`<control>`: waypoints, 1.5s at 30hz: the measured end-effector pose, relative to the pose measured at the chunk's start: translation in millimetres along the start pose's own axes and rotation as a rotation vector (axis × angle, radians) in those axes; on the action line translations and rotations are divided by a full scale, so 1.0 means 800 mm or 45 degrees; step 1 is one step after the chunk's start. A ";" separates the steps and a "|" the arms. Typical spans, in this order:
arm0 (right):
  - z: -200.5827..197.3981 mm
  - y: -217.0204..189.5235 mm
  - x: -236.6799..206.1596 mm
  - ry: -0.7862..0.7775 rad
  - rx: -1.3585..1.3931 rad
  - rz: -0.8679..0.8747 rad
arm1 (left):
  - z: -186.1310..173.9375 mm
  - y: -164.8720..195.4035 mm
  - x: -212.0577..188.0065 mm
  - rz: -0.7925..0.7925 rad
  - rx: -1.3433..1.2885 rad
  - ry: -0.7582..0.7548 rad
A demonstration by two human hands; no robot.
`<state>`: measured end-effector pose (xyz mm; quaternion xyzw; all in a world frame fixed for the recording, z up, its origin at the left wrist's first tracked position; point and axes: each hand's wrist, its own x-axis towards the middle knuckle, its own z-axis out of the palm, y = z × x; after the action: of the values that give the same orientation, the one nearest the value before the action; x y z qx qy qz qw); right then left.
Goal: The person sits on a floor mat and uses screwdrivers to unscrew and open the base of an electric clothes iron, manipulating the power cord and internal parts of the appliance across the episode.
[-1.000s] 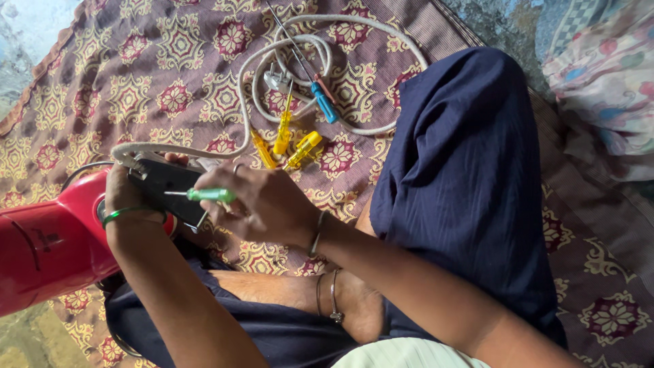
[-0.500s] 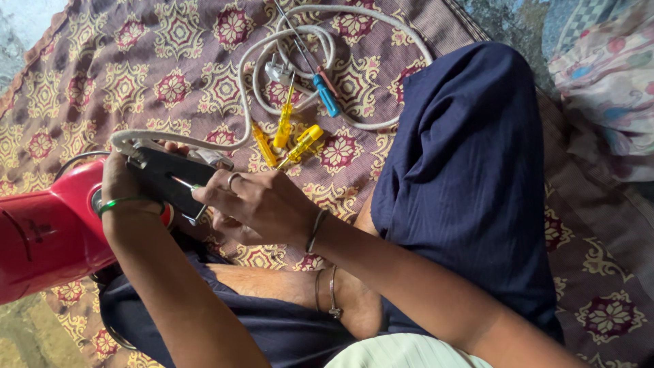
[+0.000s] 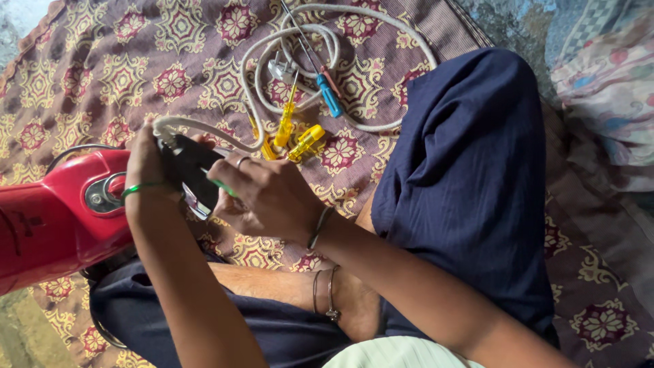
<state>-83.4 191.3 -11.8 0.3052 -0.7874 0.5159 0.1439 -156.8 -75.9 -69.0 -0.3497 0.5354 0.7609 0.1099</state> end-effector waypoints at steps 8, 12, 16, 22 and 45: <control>-0.013 -0.003 0.011 0.079 0.186 0.295 | -0.003 -0.011 0.015 0.027 0.008 0.014; -0.017 -0.004 0.009 0.016 0.147 0.273 | -0.009 -0.020 0.030 0.049 0.020 0.043; -0.012 -0.002 -0.002 -0.010 0.074 0.270 | 0.000 -0.032 0.053 0.104 0.112 0.134; 0.008 0.032 -0.028 -0.027 0.013 0.147 | 0.019 -0.077 0.061 0.374 0.305 0.565; 0.080 0.054 -0.097 -0.364 -0.469 0.256 | 0.011 -0.117 -0.003 0.550 -0.311 0.391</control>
<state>-45.2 171.9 -112.4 0.2637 -0.9069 0.3270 0.0320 -107.9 -29.7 -135.0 -0.3493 0.5123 0.7637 -0.1800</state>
